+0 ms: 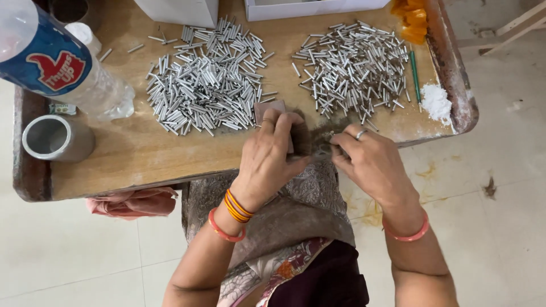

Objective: The person sits at a wooden table and repeatedly picks up small metal pins and white cylindrical pieces. They insert the pins into the white pieces by hand and place the assembled items into a pile on the table.

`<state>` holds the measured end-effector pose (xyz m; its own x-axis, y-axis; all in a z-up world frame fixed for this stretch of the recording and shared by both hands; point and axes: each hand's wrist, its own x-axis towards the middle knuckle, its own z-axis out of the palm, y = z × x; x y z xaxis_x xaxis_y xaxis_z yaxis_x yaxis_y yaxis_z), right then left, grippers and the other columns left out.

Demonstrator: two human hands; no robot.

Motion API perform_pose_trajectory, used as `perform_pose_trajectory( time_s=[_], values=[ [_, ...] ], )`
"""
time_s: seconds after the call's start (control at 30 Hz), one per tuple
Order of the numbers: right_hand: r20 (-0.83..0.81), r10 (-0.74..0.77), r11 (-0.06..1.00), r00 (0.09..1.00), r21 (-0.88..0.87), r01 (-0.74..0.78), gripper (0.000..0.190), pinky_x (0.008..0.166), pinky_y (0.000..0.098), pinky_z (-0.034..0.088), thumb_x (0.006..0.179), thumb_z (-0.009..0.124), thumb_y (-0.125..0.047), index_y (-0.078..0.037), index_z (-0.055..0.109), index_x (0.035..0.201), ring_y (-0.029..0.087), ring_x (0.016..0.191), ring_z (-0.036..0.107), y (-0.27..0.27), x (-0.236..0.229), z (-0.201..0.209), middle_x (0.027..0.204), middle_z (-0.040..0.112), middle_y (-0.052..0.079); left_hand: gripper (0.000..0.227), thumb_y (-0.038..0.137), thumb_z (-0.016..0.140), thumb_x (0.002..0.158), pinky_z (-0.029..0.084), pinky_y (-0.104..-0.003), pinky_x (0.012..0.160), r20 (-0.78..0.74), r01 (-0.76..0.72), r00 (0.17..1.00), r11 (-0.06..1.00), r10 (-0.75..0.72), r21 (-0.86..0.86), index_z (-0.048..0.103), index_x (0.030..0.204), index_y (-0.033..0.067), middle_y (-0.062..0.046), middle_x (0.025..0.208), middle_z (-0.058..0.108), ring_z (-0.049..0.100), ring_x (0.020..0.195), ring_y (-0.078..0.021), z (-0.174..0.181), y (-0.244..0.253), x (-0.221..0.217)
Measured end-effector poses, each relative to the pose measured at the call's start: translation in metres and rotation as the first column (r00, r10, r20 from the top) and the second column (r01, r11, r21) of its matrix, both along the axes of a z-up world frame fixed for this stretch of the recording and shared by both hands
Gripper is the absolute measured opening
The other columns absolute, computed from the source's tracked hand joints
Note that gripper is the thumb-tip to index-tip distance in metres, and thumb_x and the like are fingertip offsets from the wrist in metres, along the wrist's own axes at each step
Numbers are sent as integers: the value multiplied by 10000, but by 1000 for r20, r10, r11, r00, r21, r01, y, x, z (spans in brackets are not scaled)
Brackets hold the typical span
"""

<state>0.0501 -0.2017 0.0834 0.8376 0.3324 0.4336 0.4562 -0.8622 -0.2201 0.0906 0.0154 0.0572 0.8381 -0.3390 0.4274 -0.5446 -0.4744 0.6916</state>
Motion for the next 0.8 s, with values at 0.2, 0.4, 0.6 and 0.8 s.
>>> perform_pose_trajectory(
  time_s=[0.2, 0.4, 0.6, 0.8],
  values=[
    [-270, -3, 993, 963, -117, -30, 298, 700, 476, 546, 734, 822, -146, -23, 730, 989, 389, 826, 666, -6, 9, 11, 965, 672, 152, 643, 121, 876, 738, 539, -456, 795, 10, 11, 1000, 1000, -12, 12, 523, 1274, 90, -159, 1204, 551, 625, 999, -368, 4, 3, -12],
    [-49, 83, 988, 995, -130, -88, 128, 685, 395, 545, 830, 814, -113, -61, 745, 924, 263, 797, 677, -10, -10, -20, 877, 674, 65, 337, -9, 792, 940, 596, -313, 830, -222, -40, 972, 871, -80, -489, 640, 1230, 70, -83, 1186, 663, 673, 937, -147, -30, 18, -77],
    [223, 242, 970, 944, -87, -228, 230, 748, 372, 591, 750, 865, -100, -42, 741, 936, 261, 845, 698, 4, -36, 0, 868, 666, 52, 548, -125, 676, 915, 542, -299, 1041, -395, -121, 755, 481, -523, -868, 481, 1410, 5, -99, 1304, 636, 640, 1186, -148, -35, -15, -75],
    [305, 300, 951, 904, -162, -261, 251, 833, 396, 614, 762, 891, -48, -40, 752, 971, 254, 820, 692, 24, -50, 9, 852, 660, 62, 602, -109, 710, 933, 601, -301, 913, -344, -213, 777, 295, -527, -931, 425, 1453, -6, -105, 1026, 722, 725, 987, -176, -38, -25, -76]
  ],
)
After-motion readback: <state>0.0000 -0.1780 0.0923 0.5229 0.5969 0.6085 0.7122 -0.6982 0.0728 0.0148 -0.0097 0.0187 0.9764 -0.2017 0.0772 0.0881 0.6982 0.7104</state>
